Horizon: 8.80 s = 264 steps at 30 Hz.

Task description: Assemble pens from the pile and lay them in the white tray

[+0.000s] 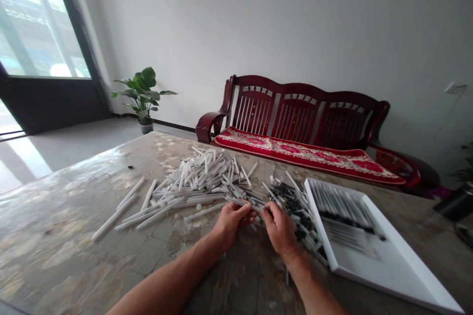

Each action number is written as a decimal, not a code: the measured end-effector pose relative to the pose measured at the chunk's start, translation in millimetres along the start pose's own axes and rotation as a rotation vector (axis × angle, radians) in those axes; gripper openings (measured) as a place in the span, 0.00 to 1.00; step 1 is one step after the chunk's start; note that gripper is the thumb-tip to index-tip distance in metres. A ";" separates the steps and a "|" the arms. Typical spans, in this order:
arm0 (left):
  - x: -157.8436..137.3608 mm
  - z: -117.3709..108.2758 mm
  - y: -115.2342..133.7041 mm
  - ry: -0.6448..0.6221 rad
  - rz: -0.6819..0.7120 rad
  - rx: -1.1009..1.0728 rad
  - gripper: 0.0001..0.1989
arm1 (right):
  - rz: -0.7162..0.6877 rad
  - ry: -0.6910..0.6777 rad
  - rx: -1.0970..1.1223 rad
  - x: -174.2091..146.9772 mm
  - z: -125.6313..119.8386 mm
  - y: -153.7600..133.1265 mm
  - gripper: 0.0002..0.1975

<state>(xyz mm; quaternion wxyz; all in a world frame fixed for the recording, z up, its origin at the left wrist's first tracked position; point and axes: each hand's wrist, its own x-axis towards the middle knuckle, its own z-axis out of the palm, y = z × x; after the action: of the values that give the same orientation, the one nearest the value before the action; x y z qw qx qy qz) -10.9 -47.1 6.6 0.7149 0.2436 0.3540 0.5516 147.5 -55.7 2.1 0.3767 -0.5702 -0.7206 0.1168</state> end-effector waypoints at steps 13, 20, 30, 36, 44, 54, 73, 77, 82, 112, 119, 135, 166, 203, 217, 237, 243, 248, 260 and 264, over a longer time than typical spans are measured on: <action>0.8 0.0 -0.4 -0.037 0.082 0.101 0.18 | 0.084 0.001 0.094 1.1 4.3 -1.4 0.22; 2.8 -0.9 -0.9 -0.004 0.171 0.179 0.22 | 0.164 -0.073 0.211 6.8 -3.2 -2.6 0.24; 10.0 -13.6 10.7 0.033 0.513 0.954 0.15 | 0.353 -0.215 -0.680 10.2 -79.5 34.7 0.07; 5.5 -14.1 9.7 -0.055 0.630 1.431 0.14 | 0.311 -0.240 -0.757 8.6 -67.6 31.9 0.06; 4.3 -14.9 14.2 -0.087 0.677 1.694 0.16 | 0.049 0.001 -0.165 14.9 -51.2 32.1 0.08; 9.6 -18.1 16.6 -0.096 0.729 1.670 0.15 | -0.081 0.106 0.116 15.1 -30.6 29.9 0.10; 8.2 -16.4 12.4 -0.140 0.750 1.657 0.12 | -0.137 0.042 0.091 9.7 -22.9 18.2 0.09; 4.4 -16.8 12.6 -0.148 0.845 1.729 0.13 | 0.003 -0.030 0.179 10.5 -23.3 18.2 0.09; 1.4 -17.1 15.4 -0.278 0.974 1.830 0.13 | 0.310 -0.282 0.313 11.2 -28.9 18.4 0.11; 15.0 -30.3 14.3 0.137 0.874 1.543 0.13 | 0.348 -0.130 -0.709 -25.9 -224.3 149.2 0.12; 15.7 -33.8 14.5 0.132 0.852 1.529 0.13 | 0.230 -0.138 -0.701 -30.1 -202.9 150.8 0.13; 11.5 -29.0 13.8 0.079 0.742 1.524 0.12 | 0.247 -0.056 -0.680 -13.7 -170.9 115.1 0.11; 11.9 -7.3 -7.8 -0.091 0.329 0.521 0.15 | 0.057 -0.095 -0.004 2.2 -13.0 -21.1 0.05; 9.8 -1.2 9.8 0.153 0.060 -0.122 0.05 | -0.278 -0.057 -0.411 13.6 -25.3 -18.3 0.10; 9.9 -5.5 -1.3 0.033 0.116 0.031 0.17 | -0.186 -0.061 -0.444 5.5 -13.1 -29.4 0.10; 0.2 0.8 -3.7 -0.026 0.010 -0.026 0.09 | -0.101 0.202 0.420 22.9 8.2 -68.0 0.14; -0.6 0.0 -0.7 -0.053 -0.042 -0.007 0.07 | 0.075 0.196 0.762 36.1 10.0 -73.6 0.17; 10.5 -4.9 8.5 0.080 -0.035 -0.113 0.04 | 0.168 0.093 0.270 43.5 -39.2 -22.8 0.09; 13.0 -4.1 6.3 0.110 -0.007 -0.143 0.05 | 0.194 -0.224 -0.613 -1.9 -64.6 32.8 0.06; 12.3 -2.5 7.5 0.120 -0.004 -0.133 0.06 | 0.158 -0.106 -0.526 0.3 -51.2 29.5 0.05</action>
<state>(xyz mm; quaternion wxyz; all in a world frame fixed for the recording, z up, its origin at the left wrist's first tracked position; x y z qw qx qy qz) -15.7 -33.4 7.7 0.7081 0.1614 0.3593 0.5861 203.7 -59.3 19.8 0.1670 -0.6961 -0.6980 -0.0156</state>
